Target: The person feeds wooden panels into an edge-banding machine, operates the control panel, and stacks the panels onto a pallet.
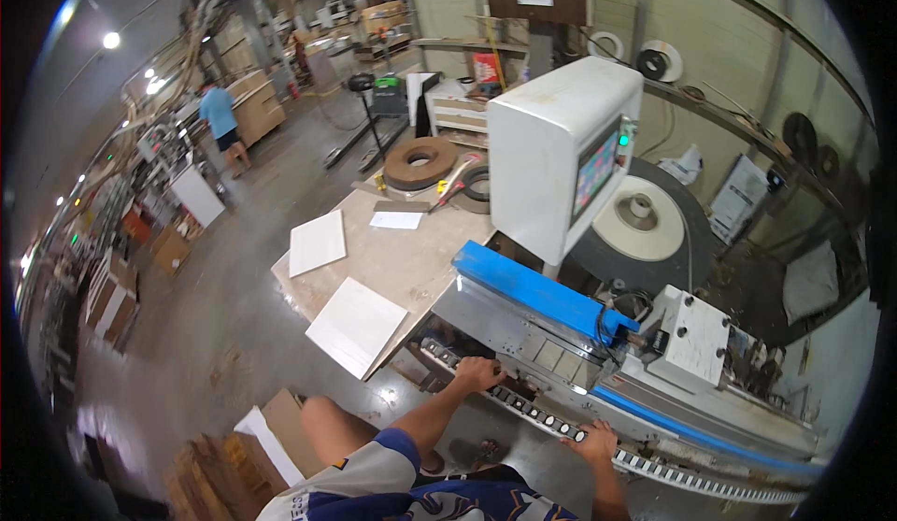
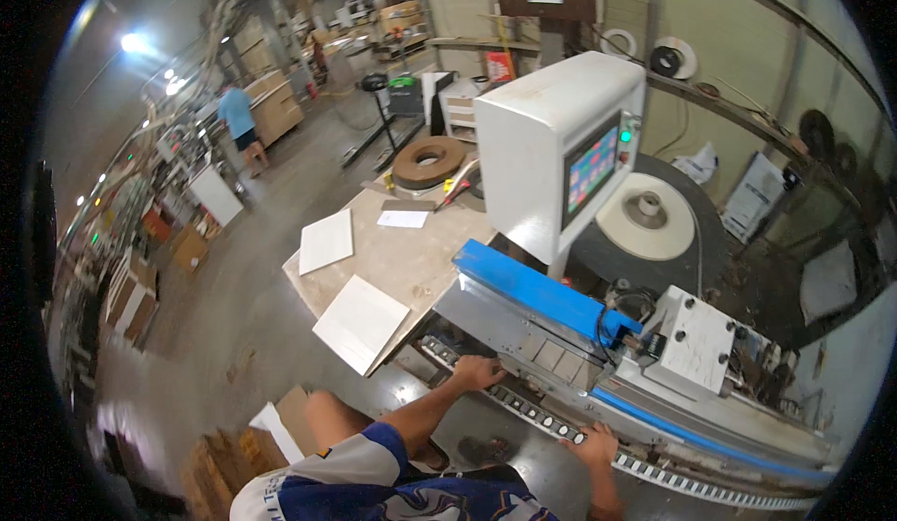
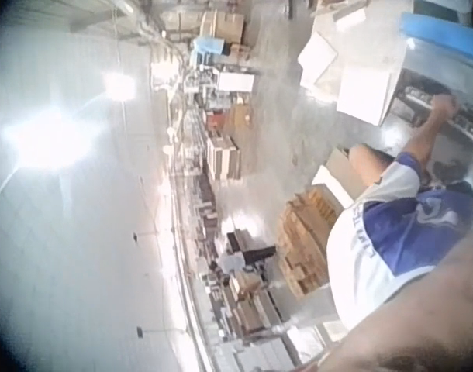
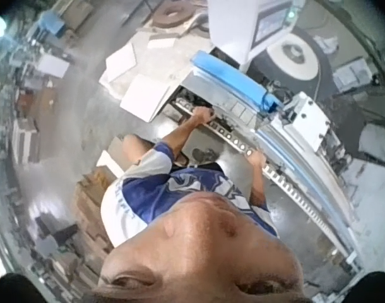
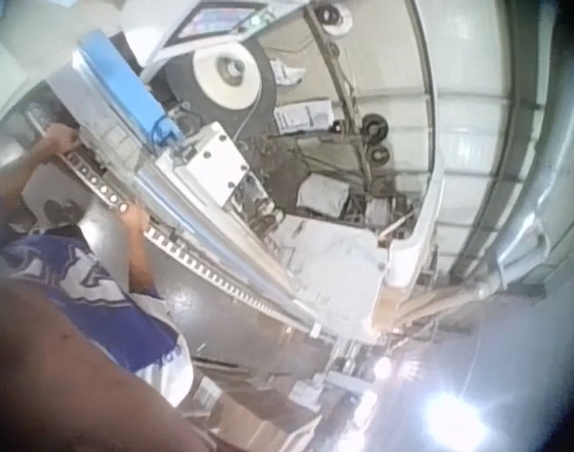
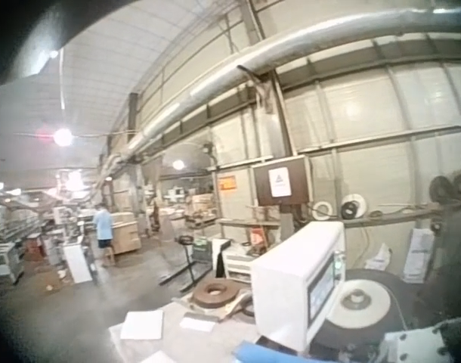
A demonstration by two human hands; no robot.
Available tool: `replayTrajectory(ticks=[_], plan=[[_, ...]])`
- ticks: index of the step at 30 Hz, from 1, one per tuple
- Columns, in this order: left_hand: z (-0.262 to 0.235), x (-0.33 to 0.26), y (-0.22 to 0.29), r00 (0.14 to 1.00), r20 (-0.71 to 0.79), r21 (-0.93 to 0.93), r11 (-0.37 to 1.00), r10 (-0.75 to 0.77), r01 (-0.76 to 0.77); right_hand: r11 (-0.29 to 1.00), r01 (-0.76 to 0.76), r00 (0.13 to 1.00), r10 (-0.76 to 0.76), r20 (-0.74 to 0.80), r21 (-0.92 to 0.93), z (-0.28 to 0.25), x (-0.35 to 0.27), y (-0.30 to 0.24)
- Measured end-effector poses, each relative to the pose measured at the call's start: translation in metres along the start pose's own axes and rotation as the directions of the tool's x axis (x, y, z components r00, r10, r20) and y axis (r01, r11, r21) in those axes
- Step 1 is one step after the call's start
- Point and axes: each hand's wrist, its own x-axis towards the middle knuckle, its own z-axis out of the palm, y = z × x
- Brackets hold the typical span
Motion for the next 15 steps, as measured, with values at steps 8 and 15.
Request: replayTrajectory(ticks=[8,15], plan=[[-0.001,0.008,0.008,0.999,0.024,-0.075,0.997,-0.025,0.027,0.999,-0.045,0.997,0.044,-0.058,-0.009,0.01,0.0,0.006],[0.004,-0.005,-0.012,0.996,-0.074,-0.049,0.998,-0.045,0.042,0.999,0.037,0.998,-0.037,-0.044,0.011,0.013,0.014,-0.003]])
